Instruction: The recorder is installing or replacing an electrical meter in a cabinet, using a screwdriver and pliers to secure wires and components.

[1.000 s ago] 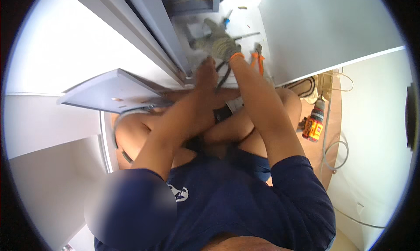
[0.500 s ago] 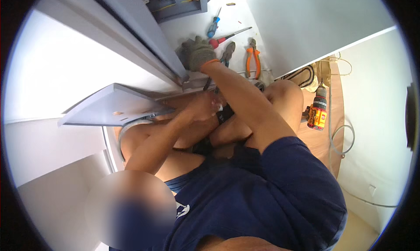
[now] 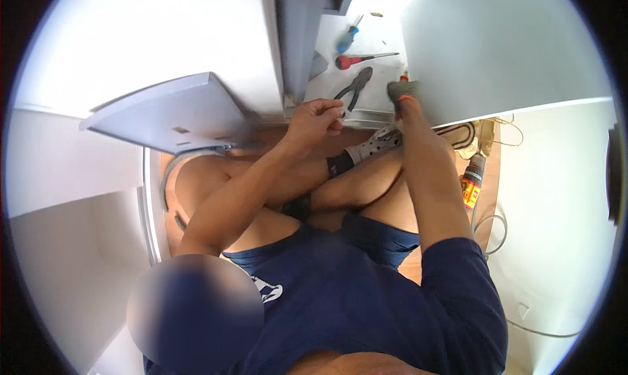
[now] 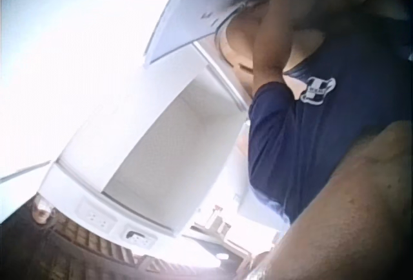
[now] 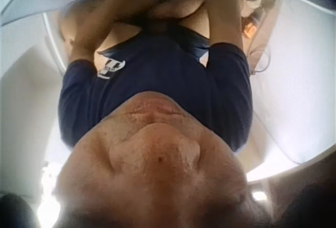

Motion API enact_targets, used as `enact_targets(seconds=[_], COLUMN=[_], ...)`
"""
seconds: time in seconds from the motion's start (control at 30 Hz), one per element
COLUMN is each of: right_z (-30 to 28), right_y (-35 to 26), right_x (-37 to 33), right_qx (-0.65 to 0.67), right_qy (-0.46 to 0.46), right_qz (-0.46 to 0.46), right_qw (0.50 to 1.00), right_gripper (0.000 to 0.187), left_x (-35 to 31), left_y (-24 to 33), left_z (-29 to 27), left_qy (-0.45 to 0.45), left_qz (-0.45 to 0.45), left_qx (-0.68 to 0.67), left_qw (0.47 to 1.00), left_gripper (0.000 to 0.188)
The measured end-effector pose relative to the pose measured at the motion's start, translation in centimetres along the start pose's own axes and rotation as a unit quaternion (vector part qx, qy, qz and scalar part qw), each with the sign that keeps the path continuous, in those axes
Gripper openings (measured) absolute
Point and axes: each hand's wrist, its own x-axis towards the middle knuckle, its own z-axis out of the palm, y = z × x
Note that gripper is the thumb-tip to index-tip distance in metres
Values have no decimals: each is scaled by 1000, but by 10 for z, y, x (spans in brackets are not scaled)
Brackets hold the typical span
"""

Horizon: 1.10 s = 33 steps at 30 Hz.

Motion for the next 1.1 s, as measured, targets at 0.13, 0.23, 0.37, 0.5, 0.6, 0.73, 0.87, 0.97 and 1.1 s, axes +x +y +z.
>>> enact_targets(seconds=[0.13,0.23,0.37,0.5,0.6,0.73,0.87,0.97,1.1], right_z=[-102,-131,-131,-129,-120,-121,-124,-123,-133], right_y=[-52,-55,-14,-16,-19,-18,-25,-24,-39], right_x=[-39,-127,-216,-264,-279,-280,-277,-276,-276], right_qx=[169,618,351,341,330,362,305,282,258], right_qy=[-242,-266,-261,-445,-364,-369,-356,-346,-331], right_qz=[-30,-5,-110,38,-87,-81,-132,-156,-181], right_qw=[955,740,893,827,867,852,873,881,889], right_gripper=[39,29,29,40,42,49,52,53,53], left_x=[-8,-11,-24,-31,-33,-38,-41,-44,-46], left_y=[11,25,40,47,49,50,51,54,54], left_z=[6,1,-3,-5,-4,-2,-1,0,-1], left_qy=[-8,-20,-69,-82,-85,-78,-89,-87,-82], left_qz=[22,29,24,43,60,82,78,73,72], left_qx=[-29,-29,-100,-75,-52,-24,-58,-62,-50], left_qw=[999,999,992,993,993,993,991,992,993], left_gripper=[25,26,26,25,24,23,22,21,20])
